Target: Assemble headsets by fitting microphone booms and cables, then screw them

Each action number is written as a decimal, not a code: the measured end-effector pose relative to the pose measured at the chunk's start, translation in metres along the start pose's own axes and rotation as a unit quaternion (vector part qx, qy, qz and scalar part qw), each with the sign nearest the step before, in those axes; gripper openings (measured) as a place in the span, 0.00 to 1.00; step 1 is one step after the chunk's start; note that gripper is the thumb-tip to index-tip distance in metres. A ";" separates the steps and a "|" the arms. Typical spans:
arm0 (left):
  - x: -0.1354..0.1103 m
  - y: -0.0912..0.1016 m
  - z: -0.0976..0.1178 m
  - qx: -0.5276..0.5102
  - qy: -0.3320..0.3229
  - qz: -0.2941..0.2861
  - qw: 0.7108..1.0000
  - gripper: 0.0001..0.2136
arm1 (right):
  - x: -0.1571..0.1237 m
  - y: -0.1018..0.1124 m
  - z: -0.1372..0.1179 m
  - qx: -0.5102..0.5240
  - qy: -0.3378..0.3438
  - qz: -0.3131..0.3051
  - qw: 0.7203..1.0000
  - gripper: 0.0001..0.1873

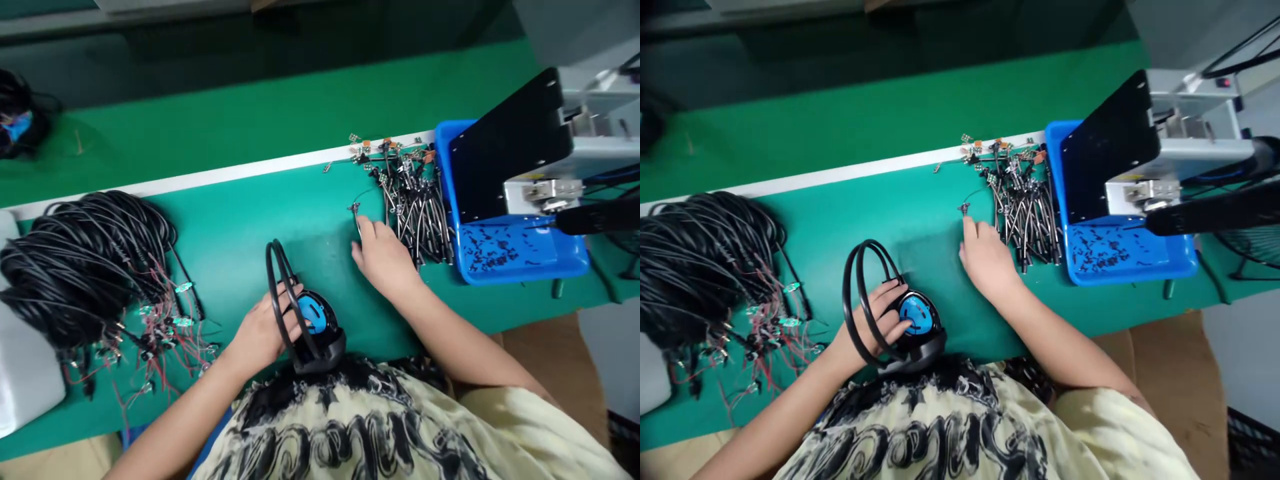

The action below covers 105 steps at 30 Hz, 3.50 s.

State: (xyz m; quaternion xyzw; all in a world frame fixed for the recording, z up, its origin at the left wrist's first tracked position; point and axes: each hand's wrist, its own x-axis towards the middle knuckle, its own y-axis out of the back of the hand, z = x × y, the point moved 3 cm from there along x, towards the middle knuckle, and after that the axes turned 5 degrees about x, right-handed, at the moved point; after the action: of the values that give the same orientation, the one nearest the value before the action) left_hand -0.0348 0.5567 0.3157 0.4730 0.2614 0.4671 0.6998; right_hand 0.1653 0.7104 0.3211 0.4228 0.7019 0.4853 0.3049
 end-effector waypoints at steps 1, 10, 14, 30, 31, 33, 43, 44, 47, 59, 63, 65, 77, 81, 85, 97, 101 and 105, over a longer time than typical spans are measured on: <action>0.000 0.004 0.000 -0.011 0.002 -0.007 1.000 0.08 | 0.005 -0.003 0.003 -0.040 -0.015 -0.013 0.999 0.23; 0.027 0.041 0.014 -0.060 0.055 0.108 0.991 0.30 | -0.051 0.083 -0.032 -0.064 0.233 -0.084 0.967 0.15; 0.044 0.027 0.020 -0.271 0.086 0.021 0.959 0.13 | -0.029 0.081 -0.053 -0.039 0.334 -0.081 0.938 0.14; 0.048 -0.002 0.008 -0.712 0.402 0.028 0.575 0.20 | -0.069 -0.009 -0.026 0.437 -0.015 -0.190 0.879 0.07; 0.048 -0.002 0.007 -0.703 0.402 0.019 0.587 0.22 | -0.070 -0.012 -0.025 0.469 -0.042 -0.183 0.863 0.08; 0.048 0.002 0.004 -0.641 0.396 0.001 0.657 0.22 | -0.071 -0.015 -0.023 0.546 -0.089 -0.175 0.815 0.12; 0.060 0.021 0.016 -0.258 0.150 0.075 0.951 0.16 | -0.057 0.009 -0.026 0.541 -0.044 -0.147 0.827 0.08; 0.062 0.018 0.017 -0.323 0.154 0.039 0.933 0.19 | -0.056 0.012 -0.027 0.509 -0.023 -0.133 0.850 0.08; 0.066 0.009 0.021 -0.513 0.171 -0.105 0.835 0.23 | -0.057 0.018 -0.029 0.427 0.026 -0.096 0.899 0.11; 0.048 0.022 0.022 -0.371 0.144 -0.008 0.917 0.08 | -0.068 0.020 -0.035 0.257 0.166 -0.030 0.952 0.09; 0.039 0.018 0.027 -0.327 0.100 0.057 0.938 0.12 | -0.076 0.010 -0.034 0.291 0.176 -0.010 0.940 0.10; 0.038 0.018 0.028 -0.283 0.074 0.091 0.952 0.11 | -0.080 0.003 -0.034 0.314 0.166 -0.005 0.935 0.11; 0.032 0.016 0.025 -0.264 0.071 0.115 0.955 0.07 | -0.087 0.001 -0.037 0.384 0.208 0.045 0.899 0.17; 0.027 0.014 0.020 -0.262 0.082 0.098 0.956 0.06 | -0.097 0.003 -0.026 0.394 0.193 -0.056 0.897 0.25; 0.022 0.009 0.020 -0.190 0.031 0.075 0.978 0.07 | -0.111 -0.007 -0.026 0.295 0.250 -0.105 0.916 0.37; 0.058 -0.003 0.024 -0.129 -0.056 0.004 0.990 0.08 | -0.108 -0.010 -0.001 0.234 0.218 -0.053 0.946 0.21; 0.058 -0.001 0.025 -0.100 -0.065 -0.034 0.992 0.08 | -0.116 -0.012 -0.004 0.255 0.197 -0.072 0.944 0.20; 0.058 -0.001 0.026 -0.078 -0.064 -0.031 0.994 0.09 | -0.120 -0.011 -0.011 0.286 0.165 -0.100 0.939 0.20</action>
State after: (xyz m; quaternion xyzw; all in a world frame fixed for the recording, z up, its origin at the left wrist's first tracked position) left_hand 0.0114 0.5975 0.3305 0.4376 0.1931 0.4330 0.7640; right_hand 0.2074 0.5973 0.3165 0.3342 0.8900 0.2943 0.0982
